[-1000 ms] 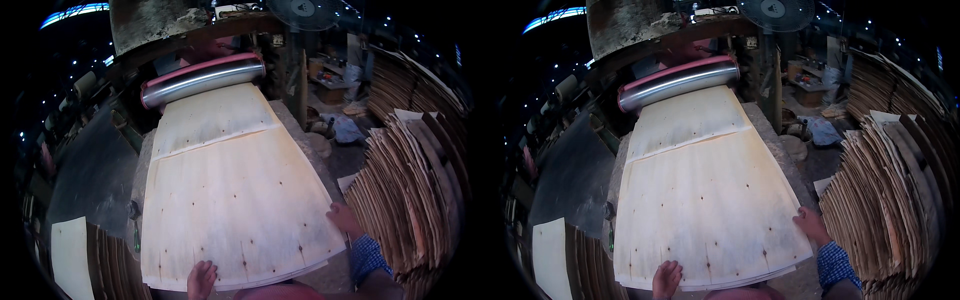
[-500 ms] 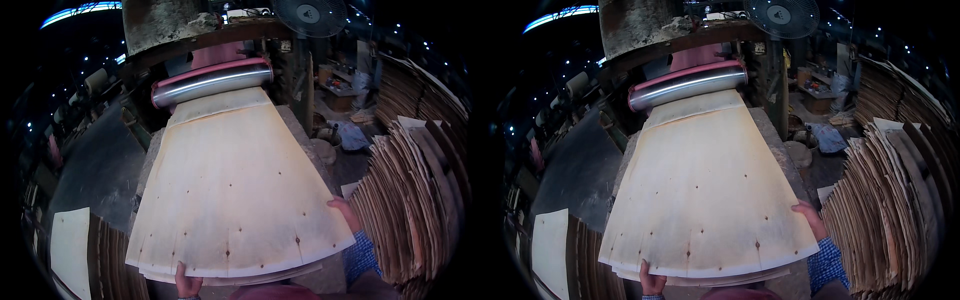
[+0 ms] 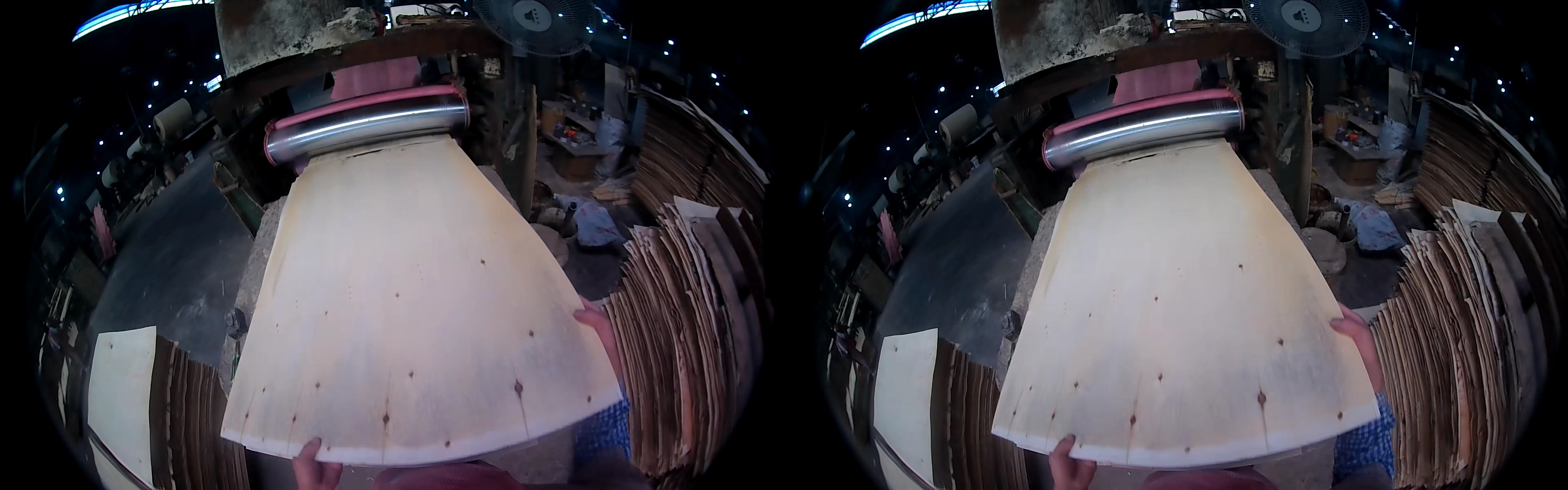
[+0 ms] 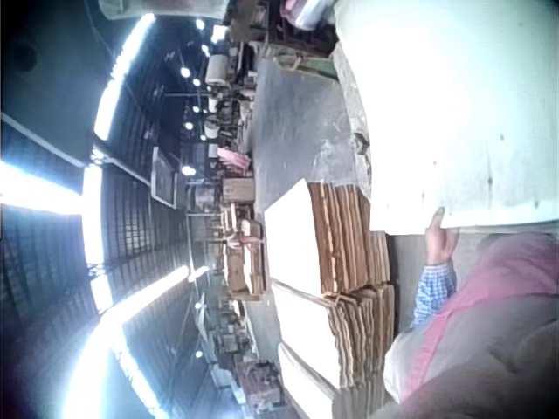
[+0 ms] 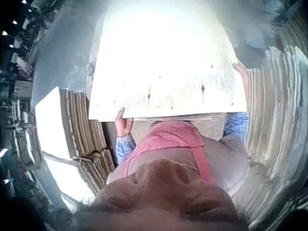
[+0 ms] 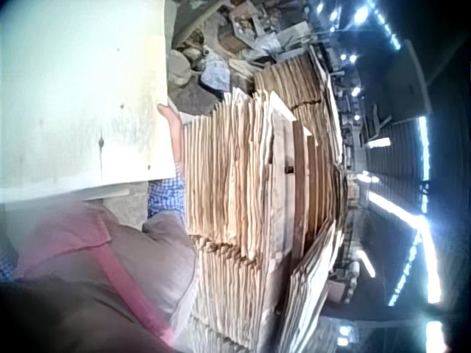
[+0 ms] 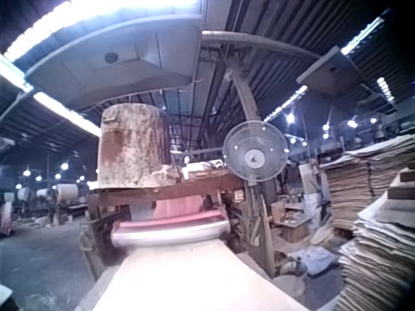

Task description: The person picks up thin wood veneers from a large stack and feeds them one by one into a gluing or processing machine with a large roller.

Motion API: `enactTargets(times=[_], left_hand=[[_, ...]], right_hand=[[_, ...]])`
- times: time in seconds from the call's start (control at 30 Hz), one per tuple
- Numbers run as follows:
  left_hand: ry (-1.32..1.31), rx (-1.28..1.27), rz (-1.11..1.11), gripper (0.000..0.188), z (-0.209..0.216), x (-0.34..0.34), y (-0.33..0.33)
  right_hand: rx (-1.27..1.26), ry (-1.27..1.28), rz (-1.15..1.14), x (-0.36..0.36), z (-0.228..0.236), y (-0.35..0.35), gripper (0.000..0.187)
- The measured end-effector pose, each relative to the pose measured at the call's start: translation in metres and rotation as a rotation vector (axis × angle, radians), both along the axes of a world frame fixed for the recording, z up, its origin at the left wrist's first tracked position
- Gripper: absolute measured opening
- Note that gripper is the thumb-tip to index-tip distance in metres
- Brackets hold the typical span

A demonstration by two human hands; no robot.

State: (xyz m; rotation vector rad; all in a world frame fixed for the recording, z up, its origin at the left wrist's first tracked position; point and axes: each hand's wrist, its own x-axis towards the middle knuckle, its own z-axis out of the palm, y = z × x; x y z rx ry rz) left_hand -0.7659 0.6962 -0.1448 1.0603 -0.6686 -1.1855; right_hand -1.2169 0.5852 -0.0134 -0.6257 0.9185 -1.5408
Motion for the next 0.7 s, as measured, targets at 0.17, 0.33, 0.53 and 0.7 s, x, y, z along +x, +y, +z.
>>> enactTargets(times=[0.17, 0.33, 0.53, 0.7], left_hand=[[0.652, 0.082, 0.023, 0.022, 0.058, -0.013, -0.102], [0.597, 0.049, -0.030, 0.018, 0.049, -0.020, -0.187], [0.415, 0.090, -0.012, 0.019, -0.006, -0.026, -0.323], [0.327, 0.316, -0.026, 0.025, -0.039, -0.012, -0.359]], right_hand=[[-0.058, -0.482, 0.225, -0.026, -0.034, -0.066, 0.048], [0.014, -0.347, -0.029, -0.045, -0.172, -0.051, 0.035], [0.066, 1.529, -0.295, 0.002, -0.185, 0.037, 0.038], [0.230, 1.624, -0.321, -0.003, -0.186, 0.055, 0.044]])
